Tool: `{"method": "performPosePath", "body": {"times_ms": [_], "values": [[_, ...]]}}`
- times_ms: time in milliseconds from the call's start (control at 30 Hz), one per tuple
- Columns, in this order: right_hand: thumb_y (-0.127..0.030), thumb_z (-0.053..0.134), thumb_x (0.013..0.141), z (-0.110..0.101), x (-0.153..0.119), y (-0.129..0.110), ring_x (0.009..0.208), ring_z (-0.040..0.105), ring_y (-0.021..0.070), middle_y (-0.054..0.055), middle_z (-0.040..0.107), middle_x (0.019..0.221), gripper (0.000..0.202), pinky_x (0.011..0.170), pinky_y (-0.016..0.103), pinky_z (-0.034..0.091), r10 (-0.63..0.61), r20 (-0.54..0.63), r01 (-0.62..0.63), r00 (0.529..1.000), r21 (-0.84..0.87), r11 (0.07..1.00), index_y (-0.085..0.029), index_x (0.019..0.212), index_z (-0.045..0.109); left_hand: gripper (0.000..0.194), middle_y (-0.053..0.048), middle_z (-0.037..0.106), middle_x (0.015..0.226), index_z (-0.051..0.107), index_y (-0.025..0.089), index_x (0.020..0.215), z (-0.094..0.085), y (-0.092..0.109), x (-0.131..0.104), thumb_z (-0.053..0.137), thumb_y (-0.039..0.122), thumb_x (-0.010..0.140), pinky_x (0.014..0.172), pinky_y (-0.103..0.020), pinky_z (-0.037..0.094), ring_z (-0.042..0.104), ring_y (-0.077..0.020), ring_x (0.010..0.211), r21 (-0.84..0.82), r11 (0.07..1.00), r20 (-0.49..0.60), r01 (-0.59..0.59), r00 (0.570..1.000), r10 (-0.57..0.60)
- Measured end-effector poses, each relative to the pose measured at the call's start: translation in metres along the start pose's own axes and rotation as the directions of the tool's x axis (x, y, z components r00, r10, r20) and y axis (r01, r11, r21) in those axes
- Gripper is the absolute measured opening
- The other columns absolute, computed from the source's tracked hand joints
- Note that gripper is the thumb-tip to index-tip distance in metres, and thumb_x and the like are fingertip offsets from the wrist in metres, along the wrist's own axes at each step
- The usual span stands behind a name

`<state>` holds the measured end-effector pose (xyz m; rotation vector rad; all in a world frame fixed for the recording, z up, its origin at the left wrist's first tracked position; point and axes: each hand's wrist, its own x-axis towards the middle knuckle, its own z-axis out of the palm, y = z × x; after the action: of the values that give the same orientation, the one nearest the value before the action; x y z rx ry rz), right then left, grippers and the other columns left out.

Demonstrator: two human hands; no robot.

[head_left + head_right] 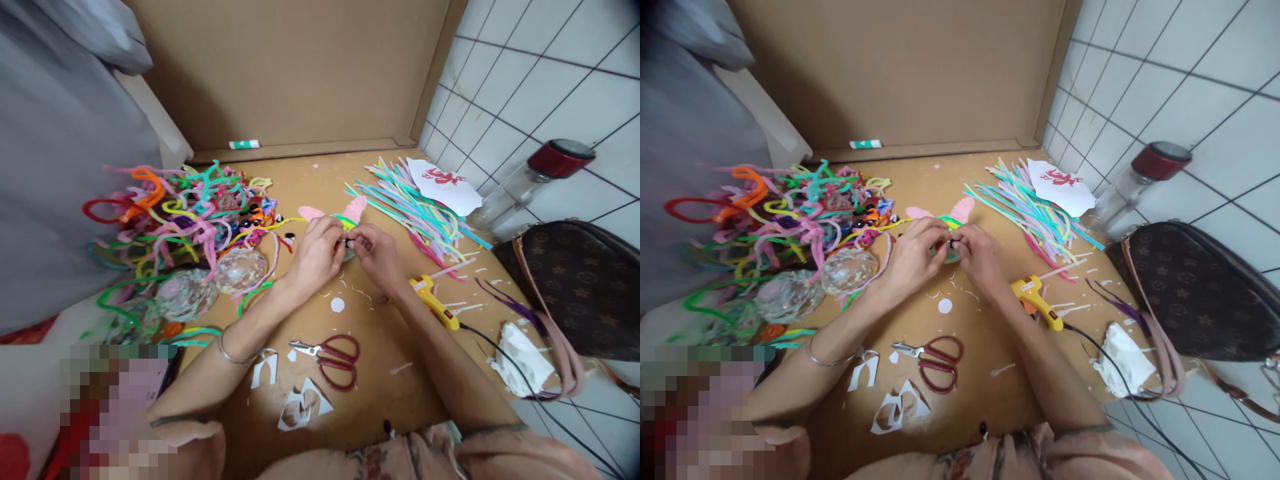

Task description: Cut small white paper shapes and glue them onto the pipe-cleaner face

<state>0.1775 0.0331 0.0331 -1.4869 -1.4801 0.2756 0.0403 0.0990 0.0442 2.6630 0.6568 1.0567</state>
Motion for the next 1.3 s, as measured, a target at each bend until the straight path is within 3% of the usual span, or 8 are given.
{"method": "performPosePath", "body": {"times_ms": [633, 933, 1100, 1300], "values": [[-0.016, 0.053, 0.078, 0.002, -0.001, 0.013, 0.066, 0.050, 0.0132, -0.001, 0.052, 0.071, 0.007, 0.063, 0.026, 0.041, 0.059, -0.032, -0.051, 0.998, 0.199, 0.979, -0.019, 0.073, 0.056, 0.015, -0.010, 0.063, 0.098, 0.063, 0.014, 0.080, -0.003, 0.003, 0.001, 0.048, 0.014, 0.083, 0.083, -0.034, 0.047, 0.055, -0.0204, 0.094, -0.037, 0.999, 0.032, 0.013, 0.999, -0.012], [-0.027, 0.056, 0.076, 0.003, -0.003, 0.013, 0.057, 0.055, 0.0110, -0.004, 0.056, 0.067, 0.012, 0.057, 0.024, 0.047, 0.282, -0.043, -0.234, 0.959, 0.446, 0.864, -0.020, 0.086, 0.056, 0.008, -0.010, 0.062, 0.093, 0.057, 0.015, 0.078, -0.003, 0.001, 0.001, 0.050, 0.012, 0.080, 0.084, -0.034, 0.046, 0.055, -0.0204, 0.091, -0.055, 0.998, -0.001, 0.043, 0.999, -0.043], [-0.022, 0.057, 0.074, 0.004, -0.008, 0.014, 0.057, 0.055, 0.0118, -0.003, 0.057, 0.065, 0.010, 0.055, 0.025, 0.046, 0.289, -0.102, -0.227, 0.952, 0.399, 0.889, -0.019, 0.083, 0.059, 0.020, -0.008, 0.062, 0.099, 0.061, 0.017, 0.098, -0.001, -0.002, 0.000, 0.050, 0.013, 0.081, 0.087, -0.035, 0.046, 0.054, -0.0205, 0.096, -0.046, 0.999, 0.005, 0.004, 1.000, -0.004], [-0.023, 0.056, 0.075, 0.009, -0.009, 0.016, 0.067, 0.058, 0.0159, 0.003, 0.061, 0.076, 0.010, 0.062, 0.029, 0.048, 0.230, -0.132, -0.184, 0.964, 0.292, 0.939, -0.019, 0.080, 0.063, 0.021, -0.009, 0.061, 0.102, 0.066, 0.016, 0.095, 0.002, -0.005, -0.003, 0.049, 0.014, 0.084, 0.087, -0.034, 0.047, 0.055, -0.0200, 0.097, -0.002, 1.000, -0.022, -0.020, 1.000, 0.020]]}}
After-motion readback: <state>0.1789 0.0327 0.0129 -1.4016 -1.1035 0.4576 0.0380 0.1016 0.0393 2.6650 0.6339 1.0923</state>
